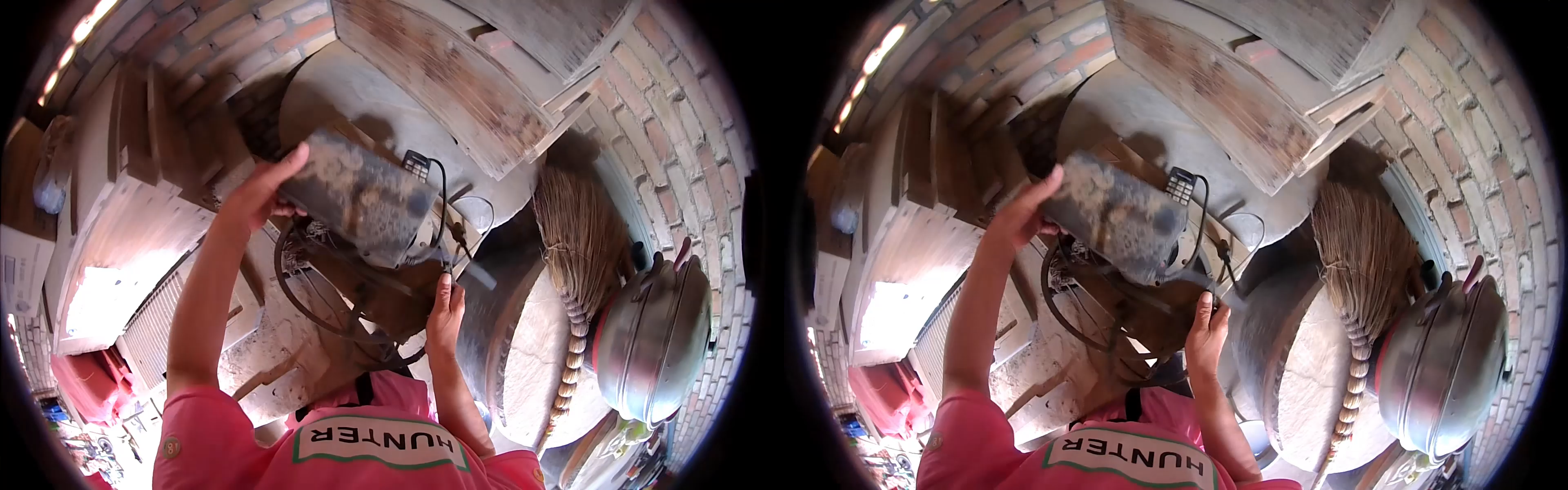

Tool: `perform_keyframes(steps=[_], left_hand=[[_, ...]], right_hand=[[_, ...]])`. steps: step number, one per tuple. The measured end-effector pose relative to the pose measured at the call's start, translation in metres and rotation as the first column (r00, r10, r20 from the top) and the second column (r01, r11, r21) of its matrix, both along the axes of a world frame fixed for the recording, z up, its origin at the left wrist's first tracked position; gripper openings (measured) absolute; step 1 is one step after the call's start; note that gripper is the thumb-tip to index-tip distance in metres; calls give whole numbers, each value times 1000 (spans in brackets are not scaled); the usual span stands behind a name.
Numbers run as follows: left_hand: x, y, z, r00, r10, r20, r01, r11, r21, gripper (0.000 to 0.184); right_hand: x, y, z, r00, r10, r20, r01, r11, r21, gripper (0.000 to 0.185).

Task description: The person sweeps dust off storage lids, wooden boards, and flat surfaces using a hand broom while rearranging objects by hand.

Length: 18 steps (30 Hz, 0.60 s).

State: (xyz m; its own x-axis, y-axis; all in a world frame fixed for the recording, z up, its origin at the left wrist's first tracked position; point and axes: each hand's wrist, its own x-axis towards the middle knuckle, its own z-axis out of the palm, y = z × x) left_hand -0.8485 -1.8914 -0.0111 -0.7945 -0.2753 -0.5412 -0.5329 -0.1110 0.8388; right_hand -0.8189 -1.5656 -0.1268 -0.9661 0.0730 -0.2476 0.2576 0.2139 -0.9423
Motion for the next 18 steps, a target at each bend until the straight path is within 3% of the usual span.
perform_keyframes(steps=[2,5,6,9,10,13,14,16,18], left_hand=[[13,-4,-2,994,-105,32,108,988,-111,67],[16,11,8,996,-67,-65,43,946,-320,66],[17,18,14,998,-13,-57,-10,925,-381,56],[47,24,-10,873,-64,-483,-349,610,-711,44],[65,31,-9,850,50,-525,-440,615,-654,38],[129,51,-15,888,271,-371,-456,620,-639,50],[142,60,-22,889,334,-313,-455,717,-528,53],[152,76,-36,887,421,-188,-458,851,-257,59],[143,79,-34,883,401,-243,-452,865,-217,63]], right_hand=[[0,-1,9,1000,17,21,-16,999,-40,49],[-2,3,5,999,47,26,-45,996,-75,48],[0,-1,18,997,-4,80,14,992,-122,48],[-1,4,7,995,36,88,-11,960,-280,51],[1,3,12,992,-11,127,44,965,-259,53],[0,9,3,993,56,102,-16,936,-352,48],[0,11,7,989,135,63,-104,927,-360,42],[1,7,5,990,109,92,-63,915,-398,38],[0,1,8,993,75,88,-28,894,-448,39]])
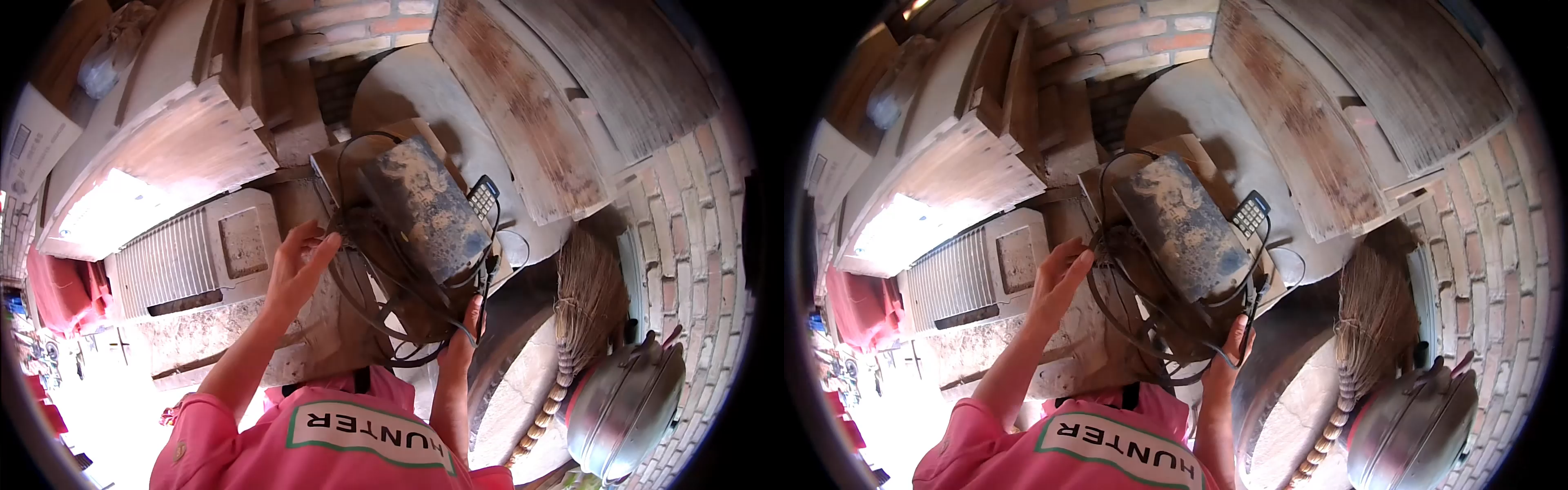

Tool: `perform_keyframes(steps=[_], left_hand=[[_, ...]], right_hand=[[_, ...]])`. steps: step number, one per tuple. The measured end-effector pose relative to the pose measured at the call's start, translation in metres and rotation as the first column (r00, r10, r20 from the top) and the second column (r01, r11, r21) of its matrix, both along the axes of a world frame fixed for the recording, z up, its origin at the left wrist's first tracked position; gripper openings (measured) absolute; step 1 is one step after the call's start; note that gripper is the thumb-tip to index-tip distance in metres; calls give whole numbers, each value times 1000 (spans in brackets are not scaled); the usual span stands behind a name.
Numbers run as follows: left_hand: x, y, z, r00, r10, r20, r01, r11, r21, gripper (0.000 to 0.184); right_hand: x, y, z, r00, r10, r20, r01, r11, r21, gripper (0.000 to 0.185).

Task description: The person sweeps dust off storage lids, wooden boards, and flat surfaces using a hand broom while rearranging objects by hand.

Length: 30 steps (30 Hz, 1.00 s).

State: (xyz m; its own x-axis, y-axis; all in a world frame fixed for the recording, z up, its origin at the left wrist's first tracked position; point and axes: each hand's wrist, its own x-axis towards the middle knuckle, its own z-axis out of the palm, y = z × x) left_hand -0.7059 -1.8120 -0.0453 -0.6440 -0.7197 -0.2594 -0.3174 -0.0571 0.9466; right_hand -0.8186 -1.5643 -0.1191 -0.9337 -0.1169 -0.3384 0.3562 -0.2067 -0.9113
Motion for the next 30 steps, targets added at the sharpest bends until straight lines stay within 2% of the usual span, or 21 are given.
perform_keyframes(steps=[2,5,8,11,14,17,18,19,20,21,23,24,25,26,27,28,30], left_hand=[[-16,1,12,998,8,-70,-3,998,64,64],[-32,-8,-8,1000,8,26,-6,998,-59,59],[-51,-6,-2,997,60,45,-63,996,63,50],[-64,-11,-19,996,64,-61,-70,991,-113,41],[-85,-14,-20,992,49,-117,-61,993,-103,38],[-117,-27,-19,996,76,47,-73,995,-63,39],[-130,-35,-34,995,85,-42,-84,996,37,42],[-142,-47,-47,995,97,-29,-96,994,49,42],[-153,-57,-55,994,107,-12,-106,992,63,42],[-163,-66,-54,993,116,7,-116,990,76,42],[-180,-76,-49,990,136,-46,-126,976,179,44],[-190,-80,-43,982,172,-79,-150,962,227,44],[-201,-86,-39,971,210,-113,-172,945,277,45],[-213,-105,-50,987,158,-36,-139,942,305,49],[-226,-122,-60,983,173,-62,-145,936,322,51],[-237,-136,-69,978,191,-81,-153,928,340,53],[-251,-162,-72,969,206,-140,-134,906,401,58]], right_hand=[[0,-7,16,997,-37,75,38,999,-3,43],[-1,-4,20,992,-65,104,58,996,75,48],[-1,-8,23,995,-67,77,58,992,113,48],[-4,-13,27,995,-86,56,80,991,105,47],[-25,-14,22,998,-57,16,55,994,90,46],[-51,-22,9,994,-62,-88,74,988,135,47],[-58,-27,6,994,-91,-67,103,974,200,48],[-66,-34,5,991,-123,-49,131,956,262,49],[-74,-45,4,983,-149,-110,168,966,197,52],[-82,-49,0,988,-92,-127,113,979,167,55],[-95,-66,-1,987,-67,-149,94,978,186,57],[-105,-80,-8,971,-115,-209,167,953,252,55],[-113,-88,-5,975,-67,-210,112,972,208,56],[-124,-100,-15,970,-90,-226,144,960,238,57],[-135,-112,-26,964,-112,-240,177,947,269,58],[-140,-125,-16,964,-103,-245,158,963,220,61],[-163,-150,-42,956,-89,-281,174,939,296,64]])
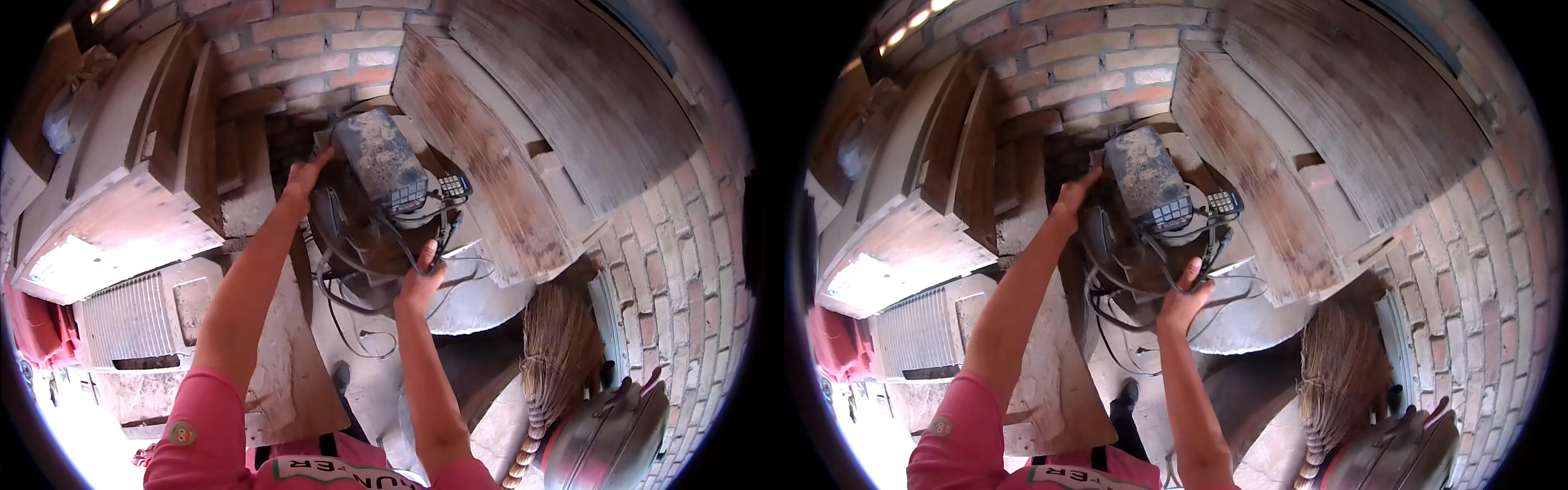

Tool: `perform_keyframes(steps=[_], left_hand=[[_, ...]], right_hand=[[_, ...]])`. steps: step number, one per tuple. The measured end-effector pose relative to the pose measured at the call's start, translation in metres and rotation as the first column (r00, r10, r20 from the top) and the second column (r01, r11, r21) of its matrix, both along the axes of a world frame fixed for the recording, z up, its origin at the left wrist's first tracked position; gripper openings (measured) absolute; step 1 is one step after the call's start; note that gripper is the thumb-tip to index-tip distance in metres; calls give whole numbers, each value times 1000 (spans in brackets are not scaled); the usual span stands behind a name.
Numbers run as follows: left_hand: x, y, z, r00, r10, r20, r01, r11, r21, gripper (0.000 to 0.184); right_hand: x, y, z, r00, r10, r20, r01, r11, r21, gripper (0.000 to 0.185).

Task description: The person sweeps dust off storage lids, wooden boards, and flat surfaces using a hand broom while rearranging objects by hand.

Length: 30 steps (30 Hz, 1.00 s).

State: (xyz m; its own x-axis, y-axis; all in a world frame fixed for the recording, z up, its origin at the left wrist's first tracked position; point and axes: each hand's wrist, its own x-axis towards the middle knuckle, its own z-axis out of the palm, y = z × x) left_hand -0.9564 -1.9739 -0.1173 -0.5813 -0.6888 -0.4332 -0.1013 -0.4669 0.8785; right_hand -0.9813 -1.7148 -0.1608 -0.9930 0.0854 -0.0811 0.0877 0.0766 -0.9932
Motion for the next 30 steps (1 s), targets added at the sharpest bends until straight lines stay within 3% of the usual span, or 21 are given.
perform_keyframes(steps=[2,5,6,9,10,13,16,19,22,25,28,30], left_hand=[[-2,-23,-3,996,-7,-94,15,997,78,65],[5,-50,-20,998,-40,42,50,961,-270,71],[20,-24,17,995,6,102,37,911,-410,71],[52,-5,32,1000,3,-12,-8,885,-466,59],[70,4,44,996,-77,34,84,870,-487,50],[128,26,49,966,-253,-41,189,811,-553,35],[187,57,78,967,-254,-33,195,813,-548,27],[254,71,101,979,-200,27,180,810,-558,26],[315,78,117,995,-96,21,92,822,-562,28],[370,86,120,992,55,111,28,770,-637,25],[412,105,115,967,245,69,-166,813,-559,23],[435,119,113,949,306,80,-219,818,-532,23]], right_hand=[[-12,-24,-6,1000,22,-3,-22,999,31,66],[-32,-55,-13,999,29,20,-30,998,57,67],[-39,-65,-16,1000,19,20,-20,999,50,68],[-50,-94,-14,1000,9,-23,-5,991,133,67],[-55,-102,-11,999,7,-50,2,984,177,67],[-73,-132,-5,1000,-5,-31,14,950,312,64],[-101,-126,-27,961,202,-187,-103,894,435,57],[-81,-85,30,882,400,249,-414,910,4,45],[-84,-34,33,702,664,258,-712,667,221,34],[-43,6,28,670,737,-83,-611,611,503,31],[29,33,55,637,771,-10,-759,628,173,27],[66,49,58,633,772,56,-770,621,149,25]])
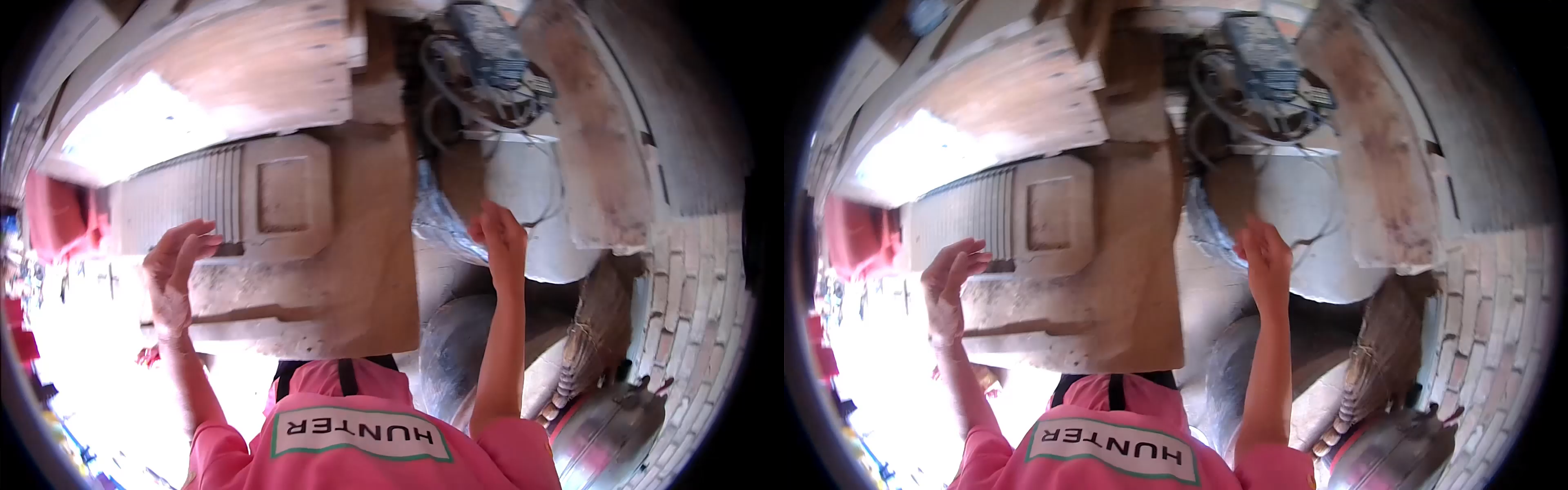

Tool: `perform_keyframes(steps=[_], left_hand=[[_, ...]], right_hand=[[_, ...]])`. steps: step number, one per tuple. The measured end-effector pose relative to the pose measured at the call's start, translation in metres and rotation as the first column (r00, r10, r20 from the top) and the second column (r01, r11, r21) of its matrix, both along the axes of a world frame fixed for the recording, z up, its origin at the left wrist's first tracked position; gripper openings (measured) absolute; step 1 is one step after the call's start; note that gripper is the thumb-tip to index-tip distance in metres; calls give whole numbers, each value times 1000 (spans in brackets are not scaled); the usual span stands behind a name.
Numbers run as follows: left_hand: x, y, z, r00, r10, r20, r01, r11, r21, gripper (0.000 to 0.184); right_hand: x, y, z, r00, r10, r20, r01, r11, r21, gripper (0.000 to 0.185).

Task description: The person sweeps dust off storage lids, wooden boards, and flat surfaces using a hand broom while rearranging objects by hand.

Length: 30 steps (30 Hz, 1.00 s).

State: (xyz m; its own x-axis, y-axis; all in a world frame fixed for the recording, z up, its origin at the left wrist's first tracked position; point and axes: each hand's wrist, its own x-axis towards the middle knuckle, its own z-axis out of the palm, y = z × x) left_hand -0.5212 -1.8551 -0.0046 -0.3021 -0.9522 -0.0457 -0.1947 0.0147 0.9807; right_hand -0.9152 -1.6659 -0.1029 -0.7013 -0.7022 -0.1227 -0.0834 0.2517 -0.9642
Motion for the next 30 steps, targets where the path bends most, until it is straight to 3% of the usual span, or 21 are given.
perform_keyframes(steps=[4,8,12,15,17,20,22,30], left_hand=[[42,14,-7,995,76,69,-78,997,19,29],[75,6,-26,991,82,107,-77,995,-56,25],[118,-16,-35,962,142,234,-98,977,-188,23],[171,-49,-40,909,307,283,-209,921,-329,23],[215,-79,-49,902,390,184,-306,879,-365,22],[279,-123,-78,765,553,330,-282,748,-601,20],[299,-146,-94,751,557,355,-279,754,-595,18],[340,-199,-130,595,604,530,-256,768,-588,26]], right_hand=[[58,16,-7,996,93,3,-93,996,17,26],[106,10,11,933,215,-290,-218,976,20,27],[147,-5,37,930,256,-264,-255,966,37,26],[165,-28,35,951,256,-174,-251,967,49,26],[168,-55,30,950,258,-178,-246,965,85,28],[155,-98,5,938,254,-236,-247,967,60,28],[146,-126,-9,904,236,-358,-209,971,112,29],[138,-183,-24,848,203,-490,-73,960,270,27]])
